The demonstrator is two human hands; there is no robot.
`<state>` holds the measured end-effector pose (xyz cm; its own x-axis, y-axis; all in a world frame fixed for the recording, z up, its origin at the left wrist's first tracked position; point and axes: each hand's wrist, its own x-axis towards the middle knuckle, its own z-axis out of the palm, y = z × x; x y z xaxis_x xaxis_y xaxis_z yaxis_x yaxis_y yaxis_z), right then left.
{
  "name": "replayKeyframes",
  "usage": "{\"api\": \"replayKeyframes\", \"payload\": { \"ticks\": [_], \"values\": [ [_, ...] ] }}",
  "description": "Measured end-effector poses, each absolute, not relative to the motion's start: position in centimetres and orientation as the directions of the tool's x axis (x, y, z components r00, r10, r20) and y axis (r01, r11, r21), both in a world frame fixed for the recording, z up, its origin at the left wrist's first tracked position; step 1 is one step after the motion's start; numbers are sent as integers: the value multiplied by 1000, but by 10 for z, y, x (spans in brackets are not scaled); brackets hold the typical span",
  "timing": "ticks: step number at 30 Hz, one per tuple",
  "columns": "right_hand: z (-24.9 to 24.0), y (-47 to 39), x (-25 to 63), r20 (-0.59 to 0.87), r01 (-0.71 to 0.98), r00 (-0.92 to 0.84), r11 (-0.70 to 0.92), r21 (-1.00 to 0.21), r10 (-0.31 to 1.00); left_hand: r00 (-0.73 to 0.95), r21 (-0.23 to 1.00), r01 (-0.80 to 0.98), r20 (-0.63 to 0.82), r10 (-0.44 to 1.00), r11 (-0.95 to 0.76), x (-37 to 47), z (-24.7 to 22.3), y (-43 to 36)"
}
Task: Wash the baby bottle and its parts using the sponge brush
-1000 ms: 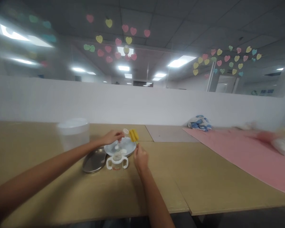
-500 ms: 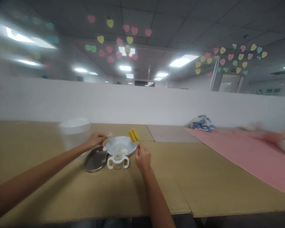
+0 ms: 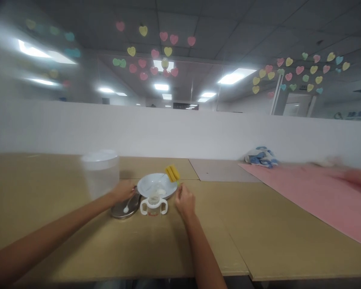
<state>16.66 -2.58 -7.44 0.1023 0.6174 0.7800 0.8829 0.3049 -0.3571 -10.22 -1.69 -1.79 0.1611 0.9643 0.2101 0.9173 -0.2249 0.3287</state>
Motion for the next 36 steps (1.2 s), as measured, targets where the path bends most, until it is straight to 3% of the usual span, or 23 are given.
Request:
{"api": "replayKeyframes", "payload": {
  "ticks": [5,12,19,28,36],
  "values": [
    [-78,-24,166,803,888,126,295,-353,582,233,267,913,283,930,-310,-69,-2,1],
    [-79,-23,167,774,893,110,280,-352,623,274,336,889,153,949,-311,-32,-15,44],
    [-81,-22,163,722,914,155,180,-365,675,225,542,771,259,939,-334,-37,-11,44],
    [-77,-27,160,755,937,40,238,-256,654,245,822,399,332,911,-407,-38,21,23],
    [-82,-24,163,784,917,-45,338,-214,619,409,720,411,401,819,-558,-28,26,-4]
  ]
}}
